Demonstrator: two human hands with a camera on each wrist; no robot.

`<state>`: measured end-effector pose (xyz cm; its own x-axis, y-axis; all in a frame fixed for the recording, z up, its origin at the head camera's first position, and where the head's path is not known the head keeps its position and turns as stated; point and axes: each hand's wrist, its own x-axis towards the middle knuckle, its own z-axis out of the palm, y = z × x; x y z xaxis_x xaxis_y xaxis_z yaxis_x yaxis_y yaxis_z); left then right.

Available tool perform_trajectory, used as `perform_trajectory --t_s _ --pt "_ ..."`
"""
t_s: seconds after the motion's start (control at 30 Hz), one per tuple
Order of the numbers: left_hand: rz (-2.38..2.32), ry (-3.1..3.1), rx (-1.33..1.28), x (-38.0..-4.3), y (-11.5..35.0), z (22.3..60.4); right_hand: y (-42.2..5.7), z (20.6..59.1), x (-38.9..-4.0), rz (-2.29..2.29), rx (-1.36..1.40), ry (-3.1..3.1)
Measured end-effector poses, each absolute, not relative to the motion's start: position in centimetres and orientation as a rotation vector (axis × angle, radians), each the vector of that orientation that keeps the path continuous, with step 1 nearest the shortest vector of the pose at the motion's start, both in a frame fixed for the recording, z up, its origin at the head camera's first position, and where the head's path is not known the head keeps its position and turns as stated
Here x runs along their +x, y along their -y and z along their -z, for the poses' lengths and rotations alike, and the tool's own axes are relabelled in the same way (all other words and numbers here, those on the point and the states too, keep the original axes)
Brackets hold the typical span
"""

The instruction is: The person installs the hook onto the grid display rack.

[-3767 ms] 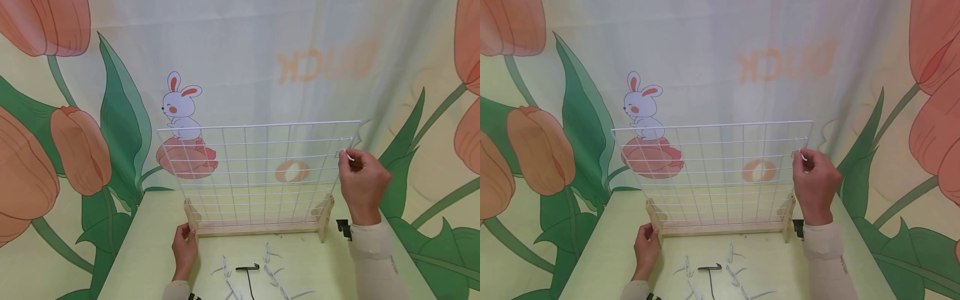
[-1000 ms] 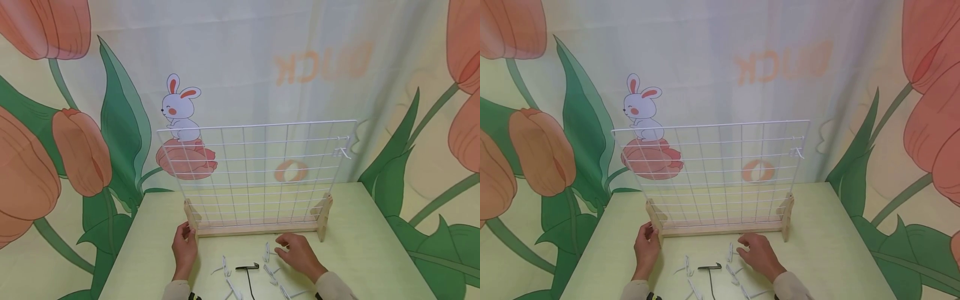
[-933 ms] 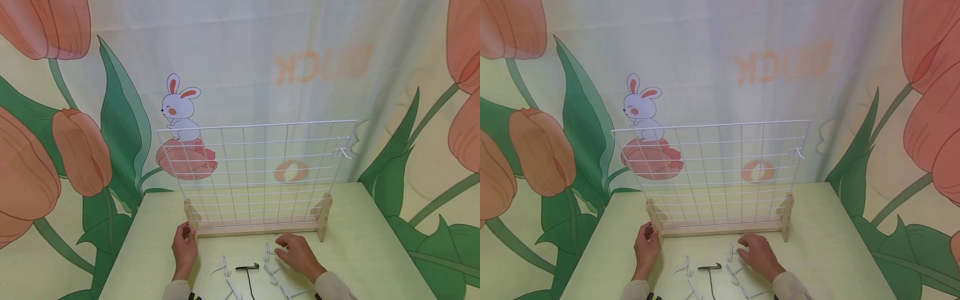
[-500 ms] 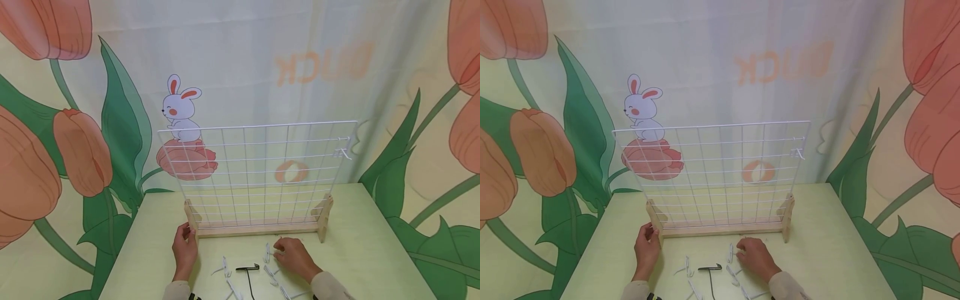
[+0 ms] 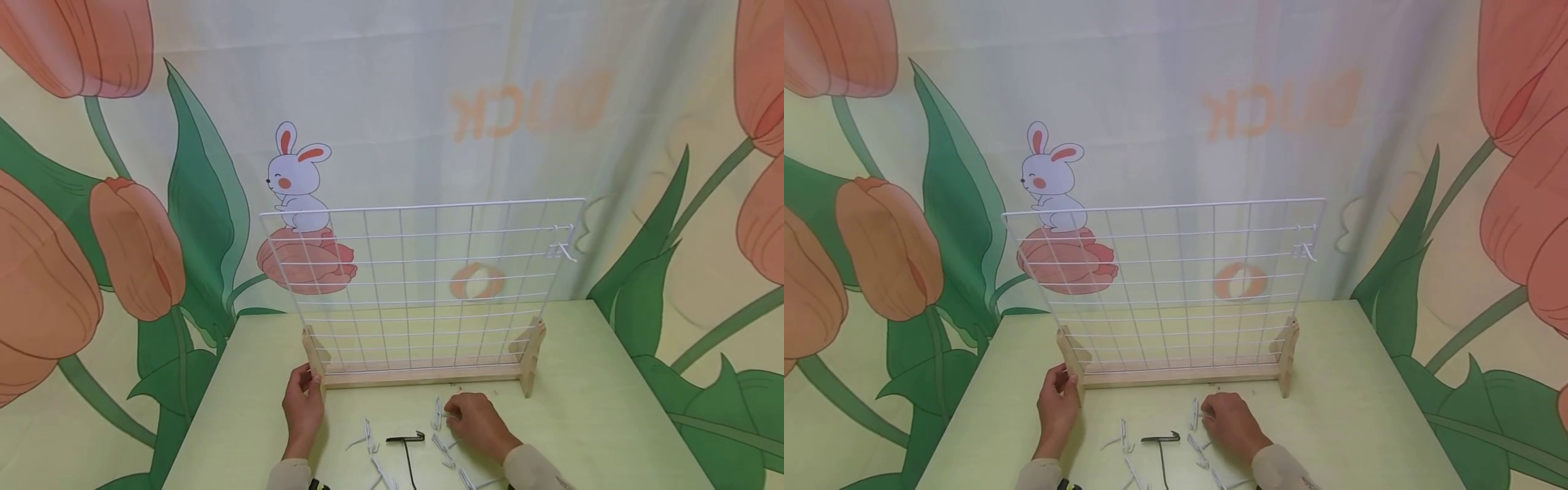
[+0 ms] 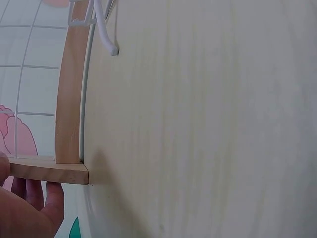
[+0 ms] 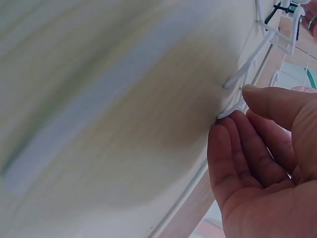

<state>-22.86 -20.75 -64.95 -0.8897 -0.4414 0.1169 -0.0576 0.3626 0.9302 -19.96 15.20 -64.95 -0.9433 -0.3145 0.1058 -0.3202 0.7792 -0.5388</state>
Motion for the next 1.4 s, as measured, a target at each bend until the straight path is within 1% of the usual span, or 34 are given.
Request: perform_trajectory --t_s 1.07,1.4 --pt "1.560 2.284 0.427 -22.68 20.68 65.10 -14.26 65.58 -19.96 -0.929 0.519 2.978" --pt "1.539 2.290 0.423 -22.85 20.83 65.06 -14.23 64.60 -19.93 -0.917 0.446 2.948"
